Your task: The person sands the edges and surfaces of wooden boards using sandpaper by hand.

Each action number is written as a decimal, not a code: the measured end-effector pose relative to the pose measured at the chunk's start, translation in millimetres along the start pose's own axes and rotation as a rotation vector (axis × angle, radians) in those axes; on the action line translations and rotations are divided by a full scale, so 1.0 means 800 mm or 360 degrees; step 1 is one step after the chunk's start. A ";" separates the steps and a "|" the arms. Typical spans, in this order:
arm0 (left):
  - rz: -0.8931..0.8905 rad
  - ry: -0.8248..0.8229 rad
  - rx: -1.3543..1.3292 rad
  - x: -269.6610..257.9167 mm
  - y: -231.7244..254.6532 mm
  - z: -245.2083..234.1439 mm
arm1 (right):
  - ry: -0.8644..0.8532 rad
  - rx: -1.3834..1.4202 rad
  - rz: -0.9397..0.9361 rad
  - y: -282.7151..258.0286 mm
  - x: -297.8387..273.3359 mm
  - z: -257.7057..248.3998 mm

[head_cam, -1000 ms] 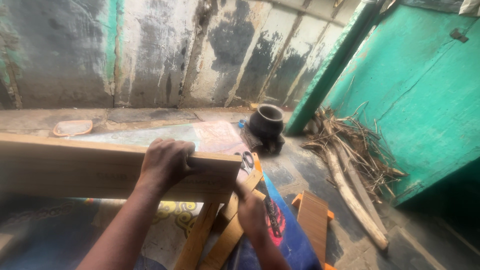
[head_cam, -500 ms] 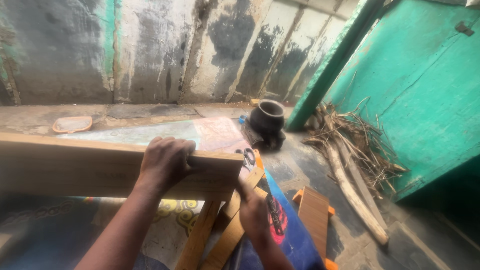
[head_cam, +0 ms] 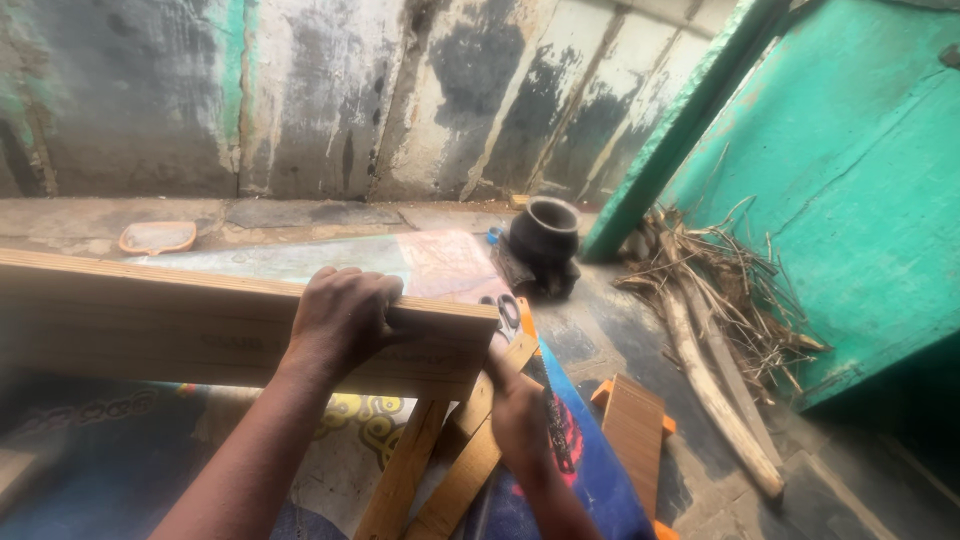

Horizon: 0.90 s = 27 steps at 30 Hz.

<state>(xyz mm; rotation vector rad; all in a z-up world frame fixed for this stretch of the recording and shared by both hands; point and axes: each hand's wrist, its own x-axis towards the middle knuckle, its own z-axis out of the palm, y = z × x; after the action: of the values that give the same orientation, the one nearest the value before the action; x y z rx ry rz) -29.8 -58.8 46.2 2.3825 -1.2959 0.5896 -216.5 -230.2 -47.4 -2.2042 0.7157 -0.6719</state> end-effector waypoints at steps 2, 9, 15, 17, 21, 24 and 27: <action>0.0054 0.0178 0.0066 -0.006 -0.002 0.006 | 0.0266 0.0283 -0.0619 -0.030 0.011 -0.012; 0.0050 0.0051 -0.0084 -0.003 0.000 -0.003 | 0.0178 -0.0393 -0.0123 0.017 -0.026 0.024; -0.0006 -0.0020 0.0021 0.000 -0.002 0.001 | -0.0003 -0.0111 -0.0059 0.021 -0.012 0.017; 0.0039 0.0105 -0.0043 -0.006 -0.002 0.006 | 0.0051 -0.0104 0.0118 -0.023 0.007 -0.004; 0.0042 0.0164 0.0056 -0.008 -0.006 0.013 | 0.0427 -0.0192 -0.0551 -0.061 0.003 -0.015; 0.0013 0.0071 -0.0069 -0.002 -0.005 0.002 | -0.0068 -0.0602 0.0472 -0.027 -0.010 0.007; 0.0004 0.0019 -0.0058 0.000 -0.001 0.000 | 0.0129 0.0044 -0.0479 0.028 -0.039 0.030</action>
<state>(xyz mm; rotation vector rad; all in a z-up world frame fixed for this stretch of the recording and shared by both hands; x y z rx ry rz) -28.8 -58.5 46.2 2.3448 -1.2932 0.5754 -229.9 -211.8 -86.4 -2.2916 0.4132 -0.9196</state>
